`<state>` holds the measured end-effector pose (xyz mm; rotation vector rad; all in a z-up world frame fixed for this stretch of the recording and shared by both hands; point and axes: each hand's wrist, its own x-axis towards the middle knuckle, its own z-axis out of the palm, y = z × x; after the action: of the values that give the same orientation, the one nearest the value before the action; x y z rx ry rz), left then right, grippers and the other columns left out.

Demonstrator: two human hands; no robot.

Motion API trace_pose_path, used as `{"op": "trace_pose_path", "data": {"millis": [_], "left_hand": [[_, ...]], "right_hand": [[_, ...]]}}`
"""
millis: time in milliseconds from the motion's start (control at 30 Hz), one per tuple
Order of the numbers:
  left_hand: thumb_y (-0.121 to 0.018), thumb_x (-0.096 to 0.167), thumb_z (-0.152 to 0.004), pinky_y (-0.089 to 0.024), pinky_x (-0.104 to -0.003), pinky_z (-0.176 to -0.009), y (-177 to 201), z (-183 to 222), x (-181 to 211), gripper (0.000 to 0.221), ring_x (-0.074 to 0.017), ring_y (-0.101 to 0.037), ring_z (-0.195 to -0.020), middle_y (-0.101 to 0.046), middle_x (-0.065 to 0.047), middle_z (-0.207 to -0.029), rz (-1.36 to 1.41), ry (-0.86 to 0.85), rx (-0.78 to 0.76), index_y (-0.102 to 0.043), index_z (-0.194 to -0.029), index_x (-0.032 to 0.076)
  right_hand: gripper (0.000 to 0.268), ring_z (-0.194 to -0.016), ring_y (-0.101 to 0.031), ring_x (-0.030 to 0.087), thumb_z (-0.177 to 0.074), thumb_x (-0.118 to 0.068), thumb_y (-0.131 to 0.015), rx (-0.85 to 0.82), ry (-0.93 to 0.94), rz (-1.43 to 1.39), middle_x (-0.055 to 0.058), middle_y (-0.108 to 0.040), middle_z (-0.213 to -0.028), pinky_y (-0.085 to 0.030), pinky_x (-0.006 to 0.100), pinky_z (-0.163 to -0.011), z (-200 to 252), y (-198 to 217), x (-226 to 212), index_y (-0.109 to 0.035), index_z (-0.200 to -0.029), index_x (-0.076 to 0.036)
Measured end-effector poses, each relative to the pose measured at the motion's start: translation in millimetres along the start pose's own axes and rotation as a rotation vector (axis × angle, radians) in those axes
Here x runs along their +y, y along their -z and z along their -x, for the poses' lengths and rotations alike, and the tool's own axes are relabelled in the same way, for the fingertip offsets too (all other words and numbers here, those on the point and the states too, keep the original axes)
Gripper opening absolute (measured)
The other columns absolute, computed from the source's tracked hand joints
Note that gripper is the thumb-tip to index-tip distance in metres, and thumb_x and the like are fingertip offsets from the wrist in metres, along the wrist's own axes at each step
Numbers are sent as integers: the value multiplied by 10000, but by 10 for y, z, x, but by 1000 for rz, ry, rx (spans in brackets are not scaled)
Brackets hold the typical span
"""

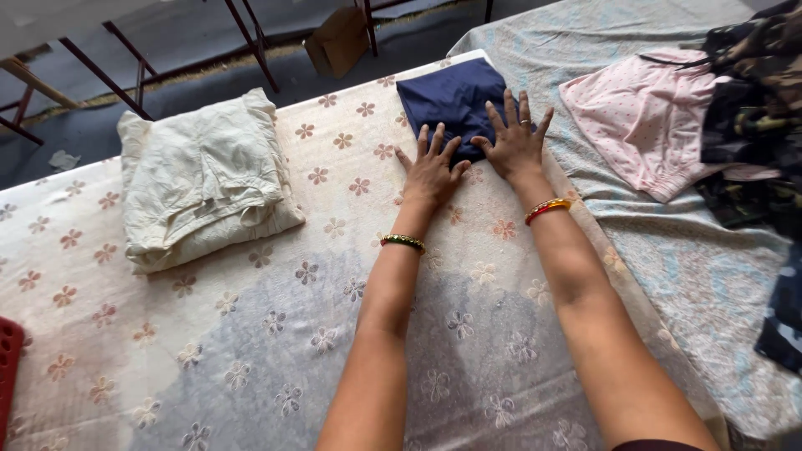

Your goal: Folding various garments on a table.

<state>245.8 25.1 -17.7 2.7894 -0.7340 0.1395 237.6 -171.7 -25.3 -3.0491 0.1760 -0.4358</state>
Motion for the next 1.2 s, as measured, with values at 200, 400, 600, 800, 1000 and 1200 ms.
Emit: {"op": "trace_pose_path", "data": {"millis": [200,400,600,800,1000,1200], "left_hand": [[-395,672,-933,-49,-843,-1068,12,618,-123,727,-272,-33,-1547,-110,19,-1696,37,-203,-67,-307,-1582,356],[-387,649,-995,-28,-852,-1077,182,1839,-208,669,-333,-108,-1561,-225,-27,-1695,2,-431,-113,-346,-1588,342],[-389,646,-1004,-12,-853,-1077,315,2503,-124,670,-365,-87,-1575,-217,-49,-1699,-4,-500,-125,-356,-1592,327],[-346,667,-1018,7,-870,-1060,364,2887,-89,673,-372,-35,-1576,-174,-42,-1719,-18,-544,-143,-331,-1611,349],[-244,733,-977,64,-854,-1059,422,3084,-73,721,-352,12,-1562,-135,-14,-1715,-7,-526,-241,-289,-1607,385],[-207,743,-965,99,-825,-1083,480,3085,-44,725,-319,35,-1566,-120,9,-1717,-7,-502,-282,-274,-1604,406]], "right_hand": [[909,-1579,-68,266,-885,-788,-352,-17,7,-84,43,-112,-1719,-26,726,-1158,720,15,399,-221,-1649,-314],[825,-1576,-87,278,-930,-761,-295,-237,144,-100,52,-131,-1715,-41,644,-1203,2167,283,814,-252,-1621,-313],[789,-1579,-113,288,-960,-741,-256,-199,163,-109,51,-172,-1715,-22,597,-1233,3232,734,818,-287,-1608,-291],[775,-1583,-144,290,-979,-741,-250,-176,125,-124,60,-222,-1712,-28,597,-1250,3749,905,728,-332,-1607,-294],[750,-1585,-161,281,-990,-726,-279,-155,132,-154,62,-255,-1708,-47,572,-1266,4058,1061,635,-383,-1590,-290],[659,-1593,-232,275,-1053,-642,-316,-97,149,-202,52,-304,-1705,-93,532,-1293,4647,1100,618,-423,-1579,-260]]}}
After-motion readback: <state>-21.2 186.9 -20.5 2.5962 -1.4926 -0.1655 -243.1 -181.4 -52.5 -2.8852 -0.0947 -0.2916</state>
